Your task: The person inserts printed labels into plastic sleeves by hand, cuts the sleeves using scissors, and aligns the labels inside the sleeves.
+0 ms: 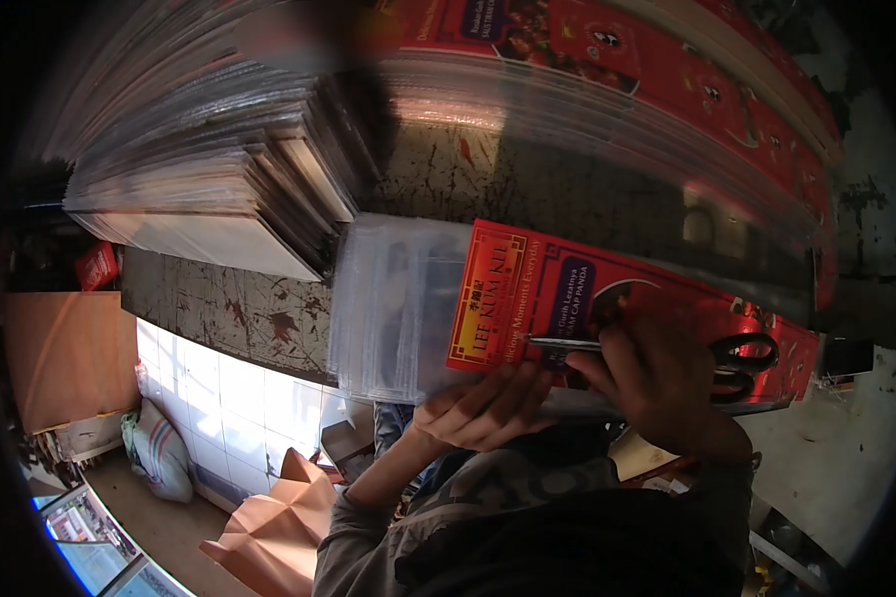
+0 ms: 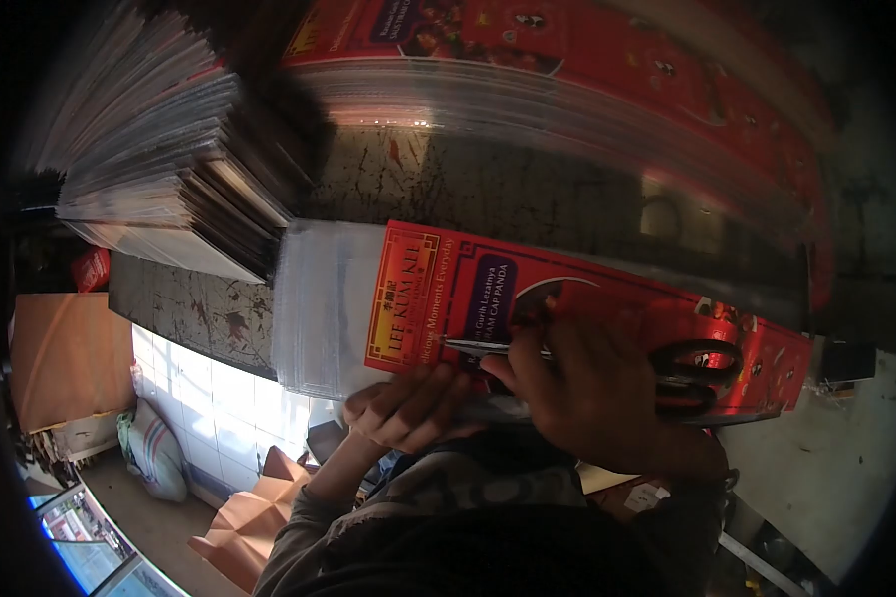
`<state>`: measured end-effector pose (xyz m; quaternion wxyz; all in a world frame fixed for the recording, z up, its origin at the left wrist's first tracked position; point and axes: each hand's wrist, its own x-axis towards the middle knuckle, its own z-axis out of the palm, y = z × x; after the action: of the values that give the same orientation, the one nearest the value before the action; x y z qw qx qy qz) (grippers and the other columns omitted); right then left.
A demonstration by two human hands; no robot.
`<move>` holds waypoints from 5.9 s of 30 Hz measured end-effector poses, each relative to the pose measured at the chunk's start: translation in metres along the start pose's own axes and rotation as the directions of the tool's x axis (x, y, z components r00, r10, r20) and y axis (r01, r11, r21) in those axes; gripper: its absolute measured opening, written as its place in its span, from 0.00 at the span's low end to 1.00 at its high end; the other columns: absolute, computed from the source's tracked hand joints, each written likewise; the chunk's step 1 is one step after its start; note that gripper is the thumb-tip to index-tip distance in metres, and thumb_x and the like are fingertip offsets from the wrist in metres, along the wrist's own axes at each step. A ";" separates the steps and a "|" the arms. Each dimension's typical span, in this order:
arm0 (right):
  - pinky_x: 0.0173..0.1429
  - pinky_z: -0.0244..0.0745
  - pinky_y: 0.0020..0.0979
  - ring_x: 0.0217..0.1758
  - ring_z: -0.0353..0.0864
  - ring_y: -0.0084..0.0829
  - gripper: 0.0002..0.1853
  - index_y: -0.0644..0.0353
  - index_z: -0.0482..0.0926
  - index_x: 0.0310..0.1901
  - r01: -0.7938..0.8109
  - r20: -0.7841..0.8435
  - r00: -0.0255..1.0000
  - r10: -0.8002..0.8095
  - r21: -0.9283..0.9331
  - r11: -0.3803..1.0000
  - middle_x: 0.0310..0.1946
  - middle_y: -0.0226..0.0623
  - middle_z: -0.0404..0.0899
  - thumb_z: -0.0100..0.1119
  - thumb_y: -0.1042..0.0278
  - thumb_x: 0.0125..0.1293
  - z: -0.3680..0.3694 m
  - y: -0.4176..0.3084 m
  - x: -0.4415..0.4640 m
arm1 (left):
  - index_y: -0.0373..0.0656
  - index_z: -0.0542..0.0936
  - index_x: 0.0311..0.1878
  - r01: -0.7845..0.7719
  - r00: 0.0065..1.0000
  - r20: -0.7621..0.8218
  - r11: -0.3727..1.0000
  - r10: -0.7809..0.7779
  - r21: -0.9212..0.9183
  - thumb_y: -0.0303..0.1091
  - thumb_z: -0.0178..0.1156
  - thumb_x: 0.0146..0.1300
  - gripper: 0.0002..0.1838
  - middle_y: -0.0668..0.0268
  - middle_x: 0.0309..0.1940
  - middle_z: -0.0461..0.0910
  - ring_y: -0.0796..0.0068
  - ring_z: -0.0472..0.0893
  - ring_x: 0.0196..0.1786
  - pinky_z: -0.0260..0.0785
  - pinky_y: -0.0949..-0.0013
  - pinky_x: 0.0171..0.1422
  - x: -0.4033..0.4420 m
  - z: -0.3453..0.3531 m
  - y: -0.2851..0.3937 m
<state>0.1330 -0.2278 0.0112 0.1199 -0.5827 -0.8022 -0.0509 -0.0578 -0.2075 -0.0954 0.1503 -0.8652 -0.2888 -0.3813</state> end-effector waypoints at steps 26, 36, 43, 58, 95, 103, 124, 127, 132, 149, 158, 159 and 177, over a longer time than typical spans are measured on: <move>0.27 0.63 0.26 0.22 0.72 0.24 0.11 0.58 0.74 0.24 0.223 -0.090 0.950 -0.299 -0.475 0.851 0.18 0.29 0.66 0.53 0.62 0.61 -0.007 -0.007 0.010 | 0.68 0.79 0.45 0.016 1.000 -0.021 1.000 -0.016 0.004 0.63 0.46 0.59 0.20 0.88 0.44 0.77 0.92 0.73 0.49 0.55 0.79 0.56 -0.001 0.002 0.000; 0.26 0.64 0.29 0.19 0.67 0.25 0.12 0.63 0.74 0.26 0.193 0.018 0.981 -0.194 -0.241 0.951 0.17 0.31 0.66 0.56 0.61 0.58 -0.017 -0.004 0.012 | 0.68 0.79 0.44 0.019 0.999 -0.027 1.000 -0.019 -0.009 0.62 0.47 0.60 0.19 0.88 0.43 0.77 0.92 0.73 0.49 0.54 0.78 0.56 -0.001 0.001 0.001; 0.31 0.70 0.33 0.20 0.70 0.26 0.12 0.64 0.74 0.29 0.162 0.046 0.987 -0.155 -0.243 0.956 0.22 0.36 0.72 0.57 0.61 0.57 -0.019 -0.009 0.015 | 0.69 0.79 0.44 0.005 1.000 -0.029 1.000 -0.005 -0.001 0.62 0.46 0.60 0.18 0.88 0.43 0.77 0.92 0.73 0.50 0.53 0.77 0.57 0.003 0.000 -0.002; 0.34 0.68 0.30 0.22 0.71 0.27 0.12 0.60 0.72 0.30 0.081 -0.199 0.972 -0.123 -0.207 0.975 0.24 0.36 0.72 0.58 0.58 0.58 0.007 -0.010 0.010 | 0.69 0.79 0.44 0.062 0.998 0.025 0.998 -0.062 0.006 0.65 0.46 0.58 0.20 0.89 0.44 0.77 0.92 0.73 0.50 0.53 0.74 0.59 0.001 -0.004 0.002; 0.33 0.65 0.36 0.22 0.74 0.27 0.20 0.58 0.71 0.34 -0.073 0.222 0.974 0.043 0.130 0.989 0.19 0.27 0.71 0.58 0.48 0.55 -0.003 0.013 0.016 | 0.68 0.79 0.46 0.008 1.000 0.002 1.000 -0.008 -0.020 0.62 0.45 0.60 0.20 0.89 0.42 0.77 0.92 0.73 0.48 0.53 0.76 0.58 0.005 -0.003 0.002; 0.32 0.64 0.34 0.22 0.74 0.26 0.18 0.57 0.70 0.32 -0.069 0.177 0.983 0.040 0.161 0.985 0.19 0.27 0.71 0.59 0.49 0.53 -0.002 0.014 0.016 | 0.68 0.79 0.45 0.006 1.000 -0.008 1.000 -0.006 -0.018 0.63 0.46 0.59 0.20 0.89 0.42 0.77 0.92 0.72 0.49 0.54 0.76 0.59 0.006 -0.002 0.002; 0.31 0.69 0.31 0.25 0.75 0.28 0.17 0.56 0.72 0.33 -0.005 0.114 0.993 0.003 0.020 1.000 0.23 0.30 0.71 0.62 0.53 0.51 -0.004 0.009 0.019 | 0.68 0.80 0.43 0.028 1.000 -0.011 0.997 -0.029 -0.067 0.61 0.47 0.59 0.18 0.88 0.40 0.78 0.91 0.74 0.48 0.56 0.79 0.56 0.009 -0.003 0.002; 0.30 0.68 0.30 0.25 0.74 0.27 0.17 0.57 0.72 0.33 0.019 0.116 0.993 -0.024 0.042 0.999 0.23 0.30 0.71 0.62 0.53 0.50 -0.007 0.012 0.019 | 0.68 0.80 0.43 0.029 0.999 -0.031 0.998 -0.031 -0.056 0.61 0.47 0.59 0.18 0.88 0.40 0.78 0.91 0.74 0.48 0.55 0.79 0.56 0.010 -0.002 0.002; 0.30 0.65 0.31 0.22 0.72 0.28 0.15 0.58 0.72 0.32 0.050 0.091 0.995 -0.049 -0.006 0.999 0.23 0.31 0.70 0.59 0.55 0.53 -0.008 0.009 0.018 | 0.68 0.80 0.42 0.023 0.999 -0.026 0.998 -0.024 -0.058 0.62 0.47 0.59 0.18 0.88 0.39 0.78 0.91 0.74 0.48 0.55 0.79 0.57 0.009 -0.003 0.002; 0.27 0.65 0.28 0.20 0.72 0.26 0.14 0.58 0.71 0.29 0.045 0.109 0.993 -0.040 -0.049 0.998 0.21 0.30 0.70 0.60 0.56 0.53 -0.017 0.004 0.020 | 0.68 0.80 0.43 0.029 0.999 -0.018 0.998 -0.030 -0.051 0.63 0.47 0.58 0.19 0.88 0.40 0.78 0.92 0.73 0.49 0.55 0.79 0.57 0.008 -0.004 0.003; 0.27 0.66 0.28 0.20 0.72 0.25 0.14 0.59 0.72 0.30 0.032 0.131 0.991 -0.027 -0.040 0.999 0.21 0.30 0.71 0.60 0.56 0.54 -0.019 0.004 0.021 | 0.68 0.80 0.44 0.036 0.999 -0.016 0.998 -0.037 -0.057 0.63 0.46 0.59 0.19 0.88 0.41 0.77 0.92 0.73 0.49 0.54 0.78 0.59 0.006 -0.003 0.005; 0.27 0.66 0.28 0.20 0.72 0.25 0.14 0.59 0.72 0.30 0.042 0.128 0.991 -0.037 -0.036 0.998 0.21 0.30 0.71 0.60 0.56 0.54 -0.019 0.005 0.021 | 0.68 0.79 0.44 0.038 0.999 -0.012 0.997 -0.038 -0.062 0.63 0.46 0.59 0.20 0.88 0.41 0.77 0.92 0.73 0.49 0.54 0.77 0.59 0.006 -0.003 0.005; 0.28 0.66 0.27 0.20 0.72 0.24 0.14 0.58 0.72 0.31 0.052 0.124 0.991 -0.051 -0.005 0.999 0.21 0.30 0.70 0.61 0.56 0.53 -0.015 0.008 0.021 | 0.67 0.79 0.45 0.020 1.000 0.000 0.998 -0.020 -0.062 0.62 0.46 0.59 0.20 0.86 0.42 0.77 0.91 0.72 0.51 0.55 0.77 0.58 0.004 -0.004 0.004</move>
<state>0.1361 -0.2093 0.0307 0.0663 -0.5645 -0.8225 -0.0211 -0.0551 -0.2114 -0.0897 0.1197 -0.8664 -0.2855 -0.3918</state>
